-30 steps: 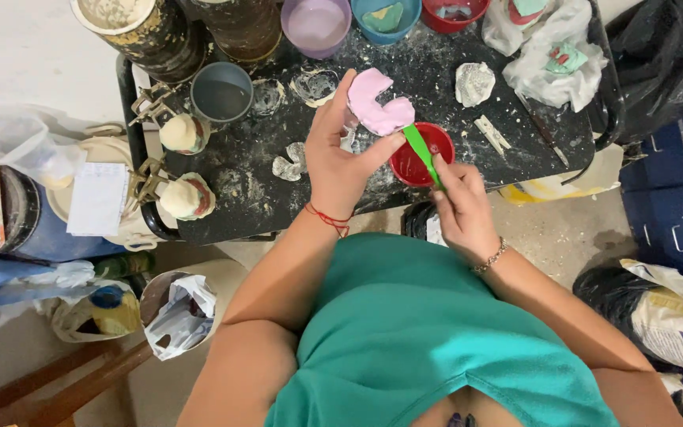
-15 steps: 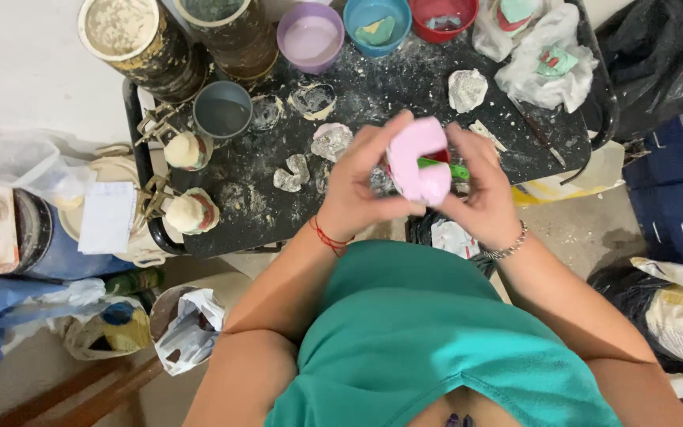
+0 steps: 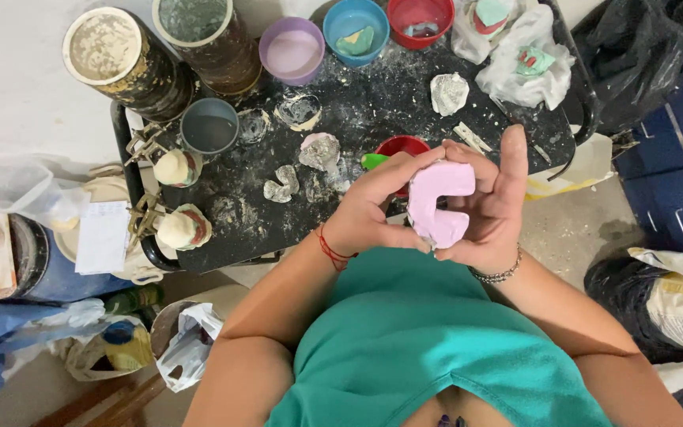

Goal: The person scrapes a pink mold with a green spatula, then handles a yellow sponge and a foil-wrapped object. They pour a white powder from a bag into a red bowl, add water from a purple bowl, and mix the contents with the spatula.

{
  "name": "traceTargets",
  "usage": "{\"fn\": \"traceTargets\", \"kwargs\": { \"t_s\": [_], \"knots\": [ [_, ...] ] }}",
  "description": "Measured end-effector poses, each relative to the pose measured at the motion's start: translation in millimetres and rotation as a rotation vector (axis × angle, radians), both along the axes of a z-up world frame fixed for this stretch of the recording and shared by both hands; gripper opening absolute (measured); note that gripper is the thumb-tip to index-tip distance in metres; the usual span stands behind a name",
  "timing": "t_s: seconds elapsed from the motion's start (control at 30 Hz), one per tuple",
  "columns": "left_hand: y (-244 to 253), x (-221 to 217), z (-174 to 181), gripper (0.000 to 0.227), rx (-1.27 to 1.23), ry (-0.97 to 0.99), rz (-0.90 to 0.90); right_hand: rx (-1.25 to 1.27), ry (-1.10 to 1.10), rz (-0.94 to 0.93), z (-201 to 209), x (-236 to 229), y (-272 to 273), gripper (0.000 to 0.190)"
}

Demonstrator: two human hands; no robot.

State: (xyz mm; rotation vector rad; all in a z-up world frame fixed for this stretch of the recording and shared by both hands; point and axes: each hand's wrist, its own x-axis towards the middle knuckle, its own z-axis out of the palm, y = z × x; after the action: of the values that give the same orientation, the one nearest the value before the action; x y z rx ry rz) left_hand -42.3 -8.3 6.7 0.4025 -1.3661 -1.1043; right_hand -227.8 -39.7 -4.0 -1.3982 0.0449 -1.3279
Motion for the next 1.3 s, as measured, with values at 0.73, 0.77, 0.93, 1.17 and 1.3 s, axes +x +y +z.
{"fn": "traceTargets", "kwargs": {
  "t_s": [0.73,0.77,0.93,1.17,1.3],
  "knots": [
    [-167.3,100.4,-48.7,0.013,0.264,-0.945,0.744,0.547,-0.224,-0.261,6.6,-73.6,-19.5,0.135],
    [-193.1,112.4,-57.3,0.009,0.218,-1.076,0.772,0.579,-0.212,-0.261,6.9,-74.9,-18.9,0.134],
    [-314.3,138.0,-113.9,0.016,0.267,-1.628,0.617,0.667,-0.197,-0.283,1.0,-81.1,-18.5,0.133],
    [-364.4,117.8,-109.5,0.013,0.796,-2.069,0.267,0.574,-0.047,-0.343,-9.7,-97.0,-16.8,0.125],
    [-364.2,118.5,-113.0,0.011,0.775,-2.080,0.238,0.593,-0.034,-0.375,-10.8,-99.0,-14.6,0.130]
  ]
}}
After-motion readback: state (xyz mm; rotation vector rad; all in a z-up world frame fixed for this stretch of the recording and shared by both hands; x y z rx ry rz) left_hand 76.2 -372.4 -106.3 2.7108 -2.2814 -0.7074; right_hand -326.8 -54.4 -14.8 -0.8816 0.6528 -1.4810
